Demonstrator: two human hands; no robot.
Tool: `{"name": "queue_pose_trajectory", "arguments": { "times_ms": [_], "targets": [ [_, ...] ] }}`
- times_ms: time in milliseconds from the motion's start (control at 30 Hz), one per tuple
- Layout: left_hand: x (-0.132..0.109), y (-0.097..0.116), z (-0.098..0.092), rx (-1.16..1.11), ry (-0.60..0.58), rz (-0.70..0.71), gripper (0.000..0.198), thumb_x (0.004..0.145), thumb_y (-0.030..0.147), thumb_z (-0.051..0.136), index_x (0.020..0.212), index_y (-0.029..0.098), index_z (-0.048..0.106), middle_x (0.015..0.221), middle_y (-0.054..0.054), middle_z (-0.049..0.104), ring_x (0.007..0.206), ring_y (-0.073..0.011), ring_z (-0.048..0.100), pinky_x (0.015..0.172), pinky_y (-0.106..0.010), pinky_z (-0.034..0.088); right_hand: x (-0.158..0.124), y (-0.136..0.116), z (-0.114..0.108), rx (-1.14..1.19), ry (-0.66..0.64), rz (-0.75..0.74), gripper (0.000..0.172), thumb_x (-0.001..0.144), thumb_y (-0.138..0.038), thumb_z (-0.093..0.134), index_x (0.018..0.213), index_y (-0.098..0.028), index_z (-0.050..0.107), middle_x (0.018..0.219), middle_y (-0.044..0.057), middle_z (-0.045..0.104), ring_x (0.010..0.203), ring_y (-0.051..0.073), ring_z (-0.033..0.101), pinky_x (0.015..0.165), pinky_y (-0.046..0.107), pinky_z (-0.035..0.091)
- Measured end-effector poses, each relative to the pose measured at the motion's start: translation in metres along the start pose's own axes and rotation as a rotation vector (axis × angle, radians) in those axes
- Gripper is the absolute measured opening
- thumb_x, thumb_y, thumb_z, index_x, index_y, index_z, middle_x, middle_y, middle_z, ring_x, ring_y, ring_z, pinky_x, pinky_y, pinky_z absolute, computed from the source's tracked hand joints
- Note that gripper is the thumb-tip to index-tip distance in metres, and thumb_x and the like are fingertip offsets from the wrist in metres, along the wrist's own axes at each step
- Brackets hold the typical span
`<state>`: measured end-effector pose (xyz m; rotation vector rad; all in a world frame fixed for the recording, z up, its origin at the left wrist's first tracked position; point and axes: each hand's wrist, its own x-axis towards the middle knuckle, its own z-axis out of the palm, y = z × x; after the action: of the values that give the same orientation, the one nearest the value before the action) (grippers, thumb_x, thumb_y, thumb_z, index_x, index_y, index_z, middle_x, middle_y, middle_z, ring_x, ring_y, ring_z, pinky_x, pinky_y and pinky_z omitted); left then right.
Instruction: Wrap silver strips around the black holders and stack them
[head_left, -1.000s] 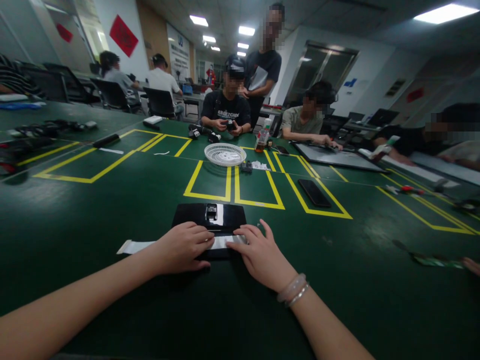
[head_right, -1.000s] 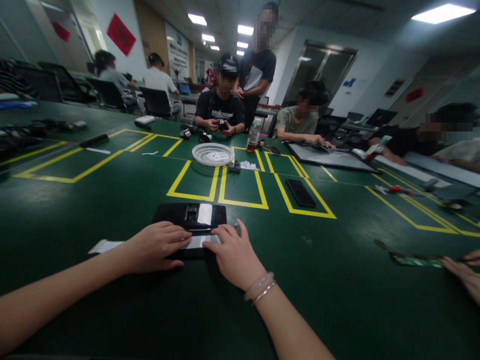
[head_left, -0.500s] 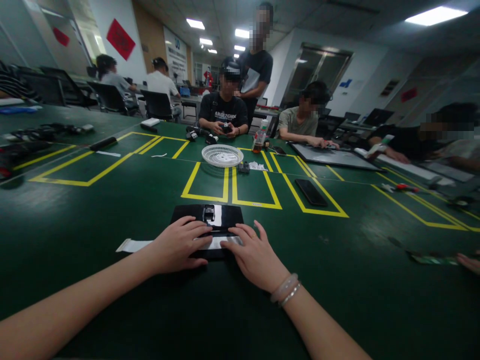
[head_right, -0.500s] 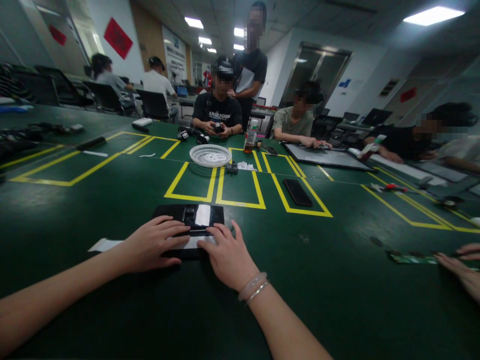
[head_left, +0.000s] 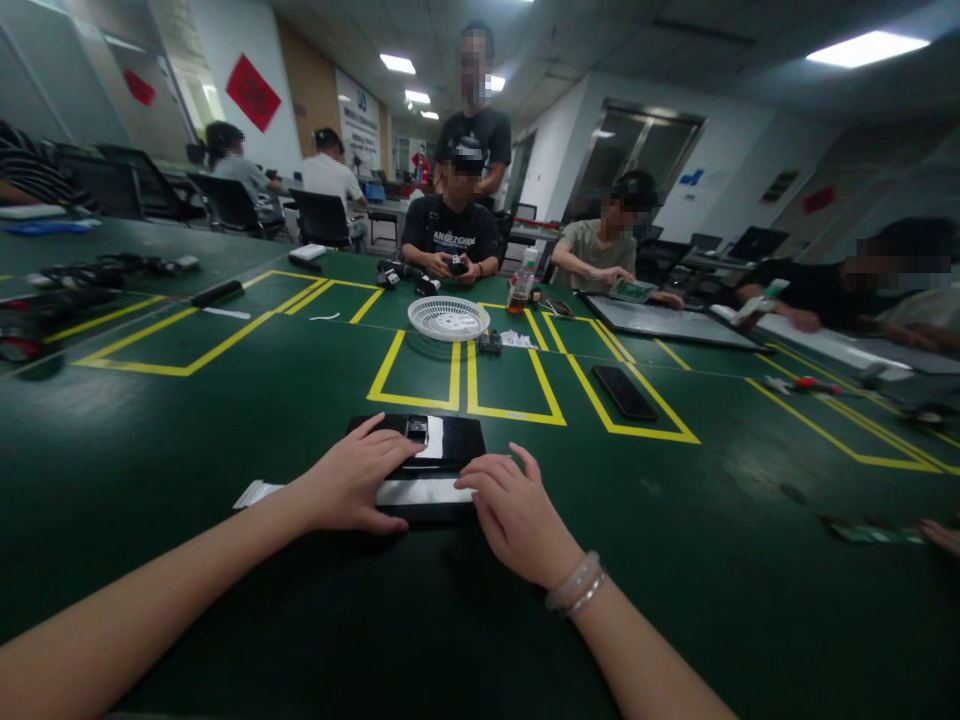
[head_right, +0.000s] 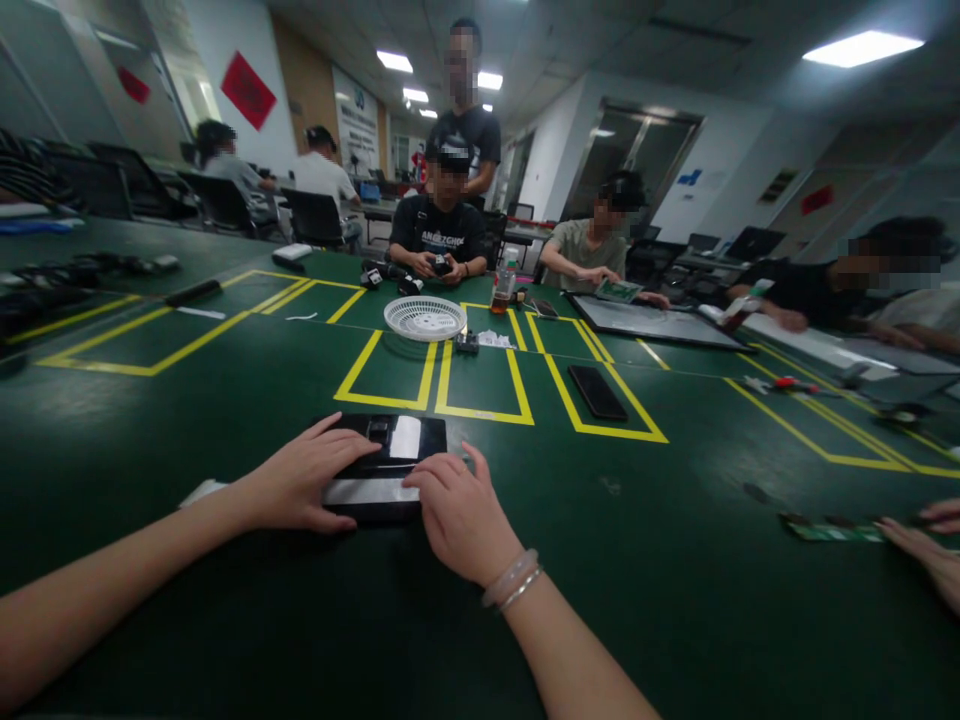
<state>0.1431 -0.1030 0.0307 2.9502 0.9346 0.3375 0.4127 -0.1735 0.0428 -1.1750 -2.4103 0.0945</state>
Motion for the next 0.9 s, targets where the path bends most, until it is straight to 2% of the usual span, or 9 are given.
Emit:
{"name": "queue_pose_trajectory", "arguments": {
  "times_ms": [133, 267, 400, 467, 533, 633, 767, 833, 900],
  "targets": [
    [-0.009, -0.028, -0.012, 0.019, 0.072, -0.097, 0.082, 0.075, 0.057, 0.077, 0.140, 0.015, 0.050, 0.131, -0.012, 0.053, 0.124, -0.0340, 0.047, 0.119, -0.053, 0.010, 0.000, 0.006, -0.002, -0.006, 0.054, 0.022, 0.021, 0.093, -0.017, 0.049, 0.109, -0.024, 0.060, 0.108, 0.003, 0.067, 0.107, 0.020, 0.058, 0.112, 0.048, 0.021],
    [-0.029, -0.084, -0.021, 0.071, 0.151, -0.306, 0.080, 0.076, 0.065, 0.070, 0.136, 0.014, 0.053, 0.131, -0.014, 0.054, 0.123, -0.0377, 0.047, 0.115, -0.060, 0.011, 0.000, 0.008, -0.003, -0.021, 0.021, 0.034, 0.021, 0.092, -0.018, 0.053, 0.110, -0.025, 0.061, 0.105, 0.003, 0.068, 0.103, 0.020, 0.059, 0.111, 0.047, 0.025],
    [-0.063, -0.143, -0.022, 0.120, 0.286, -0.596, 0.087, 0.077, 0.074, 0.057, 0.131, 0.006, 0.058, 0.122, -0.017, 0.059, 0.116, -0.0417, 0.050, 0.107, -0.058, 0.025, 0.000, 0.010, -0.002, -0.027, -0.017, 0.036, 0.021, 0.092, -0.018, 0.053, 0.110, -0.025, 0.062, 0.103, 0.003, 0.067, 0.101, 0.020, 0.059, 0.110, 0.047, 0.027],
    [-0.086, -0.168, -0.020, 0.147, 0.418, -0.668, 0.089, 0.078, 0.077, 0.050, 0.127, 0.004, 0.060, 0.108, -0.014, 0.065, 0.117, -0.0436, 0.049, 0.099, -0.053, 0.030, 0.000, 0.010, -0.002, -0.034, -0.037, 0.041, 0.022, 0.093, -0.018, 0.052, 0.111, -0.025, 0.062, 0.103, 0.004, 0.067, 0.101, 0.021, 0.059, 0.109, 0.048, 0.028],
    [-0.111, -0.190, -0.016, 0.178, 0.593, -0.684, 0.081, 0.076, 0.076, 0.051, 0.114, 0.005, 0.066, 0.083, -0.009, 0.067, 0.120, -0.0453, 0.046, 0.089, -0.051, 0.030, 0.001, 0.011, -0.001, -0.047, -0.054, 0.047, 0.023, 0.093, -0.017, 0.052, 0.112, -0.025, 0.062, 0.104, 0.004, 0.066, 0.101, 0.020, 0.059, 0.109, 0.048, 0.029],
    [-0.141, -0.212, -0.014, 0.212, 0.758, -0.705, 0.070, 0.073, 0.073, 0.056, 0.088, 0.006, 0.068, 0.052, -0.008, 0.054, 0.122, -0.0492, 0.041, 0.077, -0.053, 0.024, 0.000, 0.014, 0.001, -0.067, -0.064, 0.051, 0.026, 0.092, -0.013, 0.051, 0.112, -0.026, 0.062, 0.104, 0.003, 0.066, 0.100, 0.020, 0.059, 0.107, 0.047, 0.032],
    [-0.154, -0.215, -0.019, 0.224, 0.702, -0.723, 0.070, 0.076, 0.073, 0.046, 0.069, 0.005, 0.064, 0.047, -0.013, 0.049, 0.130, -0.0517, 0.024, 0.073, -0.057, 0.019, 0.000, 0.018, 0.001, -0.095, -0.062, 0.057, 0.029, 0.091, -0.007, 0.049, 0.108, -0.025, 0.064, 0.101, 0.003, 0.065, 0.098, 0.019, 0.060, 0.105, 0.045, 0.035],
    [-0.150, -0.209, -0.023, 0.193, 0.570, -0.662, 0.069, 0.083, 0.068, 0.037, 0.062, 0.007, 0.062, 0.049, -0.015, 0.050, 0.134, -0.0491, 0.019, 0.073, -0.058, 0.018, 0.000, 0.018, 0.001, -0.103, -0.057, 0.059, 0.030, 0.090, -0.006, 0.049, 0.107, -0.024, 0.065, 0.099, 0.004, 0.065, 0.096, 0.019, 0.060, 0.104, 0.044, 0.036],
    [-0.144, -0.201, -0.026, 0.121, 0.351, -0.510, 0.073, 0.093, 0.057, 0.022, 0.056, 0.008, 0.060, 0.051, -0.016, 0.050, 0.136, -0.0456, 0.018, 0.072, -0.058, 0.018, 0.000, 0.019, 0.000, -0.105, -0.056, 0.063, 0.030, 0.090, -0.005, 0.049, 0.106, -0.024, 0.066, 0.098, 0.004, 0.065, 0.096, 0.019, 0.060, 0.103, 0.044, 0.037]
  ]
}}
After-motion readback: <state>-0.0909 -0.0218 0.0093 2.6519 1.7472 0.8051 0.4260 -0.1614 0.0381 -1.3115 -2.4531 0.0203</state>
